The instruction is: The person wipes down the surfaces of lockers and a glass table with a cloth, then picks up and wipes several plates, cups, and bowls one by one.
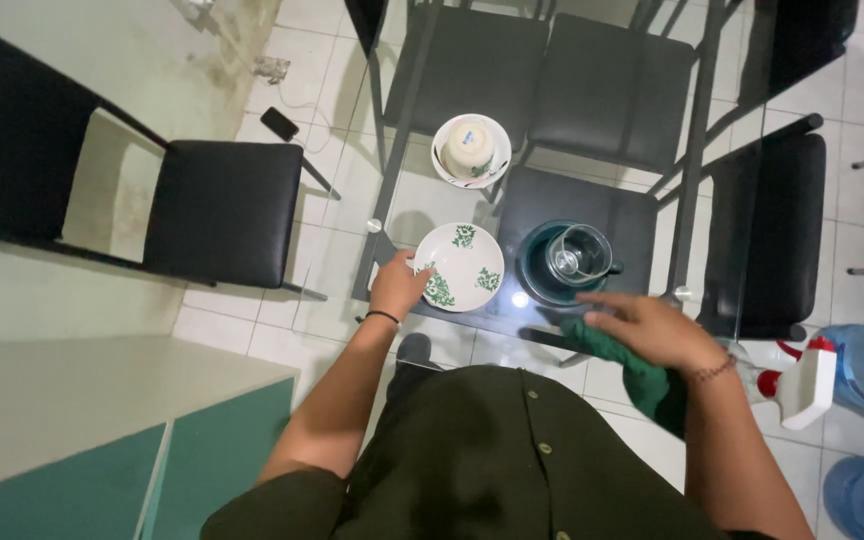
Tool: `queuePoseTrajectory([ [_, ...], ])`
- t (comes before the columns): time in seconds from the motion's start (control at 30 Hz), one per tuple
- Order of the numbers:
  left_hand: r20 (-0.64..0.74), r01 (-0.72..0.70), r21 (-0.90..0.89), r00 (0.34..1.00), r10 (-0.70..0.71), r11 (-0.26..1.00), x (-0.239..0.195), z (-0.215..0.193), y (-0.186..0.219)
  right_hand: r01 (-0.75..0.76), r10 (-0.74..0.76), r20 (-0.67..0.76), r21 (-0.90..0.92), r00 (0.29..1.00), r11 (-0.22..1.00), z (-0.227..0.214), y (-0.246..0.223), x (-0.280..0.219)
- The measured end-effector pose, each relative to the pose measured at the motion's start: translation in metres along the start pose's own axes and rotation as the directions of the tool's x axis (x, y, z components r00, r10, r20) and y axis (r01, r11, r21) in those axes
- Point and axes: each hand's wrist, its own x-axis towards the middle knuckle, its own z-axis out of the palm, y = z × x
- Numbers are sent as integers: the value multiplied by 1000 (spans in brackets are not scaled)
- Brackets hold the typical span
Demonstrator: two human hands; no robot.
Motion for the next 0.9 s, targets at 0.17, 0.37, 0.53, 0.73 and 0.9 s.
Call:
queuePoseTrajectory([
  [0.17,75,-59,34,996,56,998,31,8,-10,123,-127,-16,402,992,907,69,34,7],
  [0.37,225,-44,-129,972,72,991,69,26,-37,137,9,-182,774,983,618,153,50,7],
  [0.53,458,173,-400,889,33,900,85,46,-55,280,-95,-266,855,959,436,177,8,-14],
  [0.73,499,194,-431,865,54,881,77,32,-41,110,209,-317,752,925,650,193,-19,6],
  [0.9,329,-172,-468,876,352,867,64,-4,-22,209,276,-505,707,818,676,148,-76,27],
])
